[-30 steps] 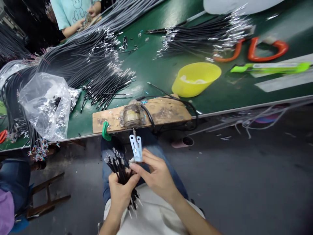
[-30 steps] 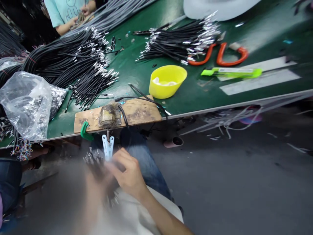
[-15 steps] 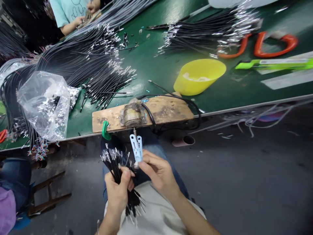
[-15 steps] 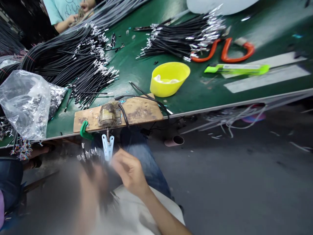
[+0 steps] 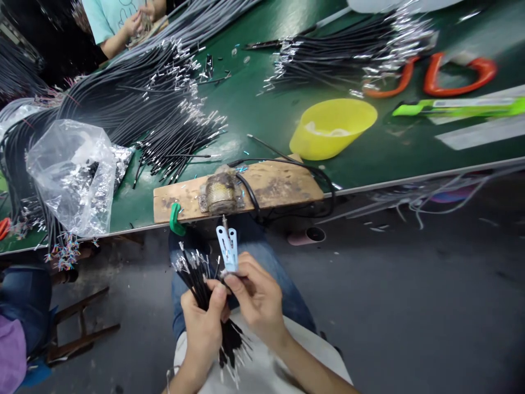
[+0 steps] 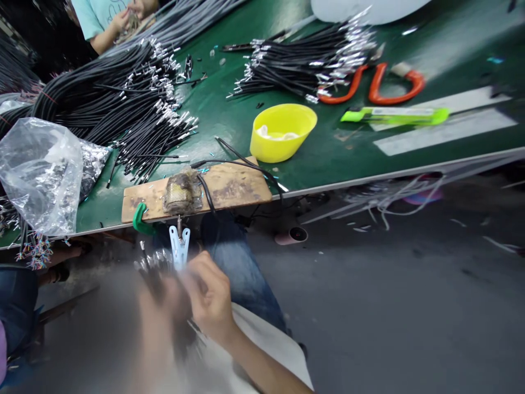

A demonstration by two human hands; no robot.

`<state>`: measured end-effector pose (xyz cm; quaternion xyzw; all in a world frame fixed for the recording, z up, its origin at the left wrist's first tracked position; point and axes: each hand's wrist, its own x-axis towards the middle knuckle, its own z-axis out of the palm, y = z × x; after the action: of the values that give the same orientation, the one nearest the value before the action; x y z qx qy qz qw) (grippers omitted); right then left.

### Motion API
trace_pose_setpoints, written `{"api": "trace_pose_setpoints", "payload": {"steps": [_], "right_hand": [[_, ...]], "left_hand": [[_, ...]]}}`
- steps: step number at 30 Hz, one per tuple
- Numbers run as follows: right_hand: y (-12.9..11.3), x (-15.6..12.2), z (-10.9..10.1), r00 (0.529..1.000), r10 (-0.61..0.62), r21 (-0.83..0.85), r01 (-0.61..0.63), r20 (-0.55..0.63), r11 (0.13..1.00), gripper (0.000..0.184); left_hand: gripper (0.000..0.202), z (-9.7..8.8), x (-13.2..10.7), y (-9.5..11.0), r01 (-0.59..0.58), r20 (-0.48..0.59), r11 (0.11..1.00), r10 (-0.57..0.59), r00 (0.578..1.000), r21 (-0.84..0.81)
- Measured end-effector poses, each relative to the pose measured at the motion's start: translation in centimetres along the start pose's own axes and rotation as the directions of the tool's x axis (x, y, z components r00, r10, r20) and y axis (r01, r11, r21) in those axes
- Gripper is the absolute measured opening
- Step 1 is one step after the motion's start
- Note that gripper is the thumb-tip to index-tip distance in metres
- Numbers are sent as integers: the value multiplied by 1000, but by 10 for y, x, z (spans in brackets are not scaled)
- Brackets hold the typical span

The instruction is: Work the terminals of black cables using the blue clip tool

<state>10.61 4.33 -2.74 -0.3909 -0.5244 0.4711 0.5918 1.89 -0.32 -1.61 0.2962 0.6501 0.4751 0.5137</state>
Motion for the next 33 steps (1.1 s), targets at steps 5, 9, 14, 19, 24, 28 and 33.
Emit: {"api": "trace_pose_setpoints", "payload": {"steps": [5,9,14,19,24,28,33], "right_hand": [[10,2,-8,883,329,358,-442,334,822,23],[3,12,-19,875,273,268,-396,401,878,24],[1,14,-21,843,318,251,-452,433,856,21],[1,3,-10,960,250,155,-268,126,951,23],[-4,3,-11,998,12,40,-15,58,999,19],[-3,9,-20,861,272,380,-446,430,810,33],[-2,21,-26,641,466,359,-748,610,558,35]], "left_hand": [[44,-5,4,1,43,111,998,-38,993,-38],[41,-10,4,6,33,132,999,-34,991,7],[45,-10,4,6,64,152,998,-64,986,8],[42,-5,5,5,49,76,999,-51,996,23],[46,-4,3,9,24,50,999,-26,998,38],[42,-11,3,14,-68,47,994,64,997,89],[18,-13,4,21,-154,24,979,152,988,133]]}}
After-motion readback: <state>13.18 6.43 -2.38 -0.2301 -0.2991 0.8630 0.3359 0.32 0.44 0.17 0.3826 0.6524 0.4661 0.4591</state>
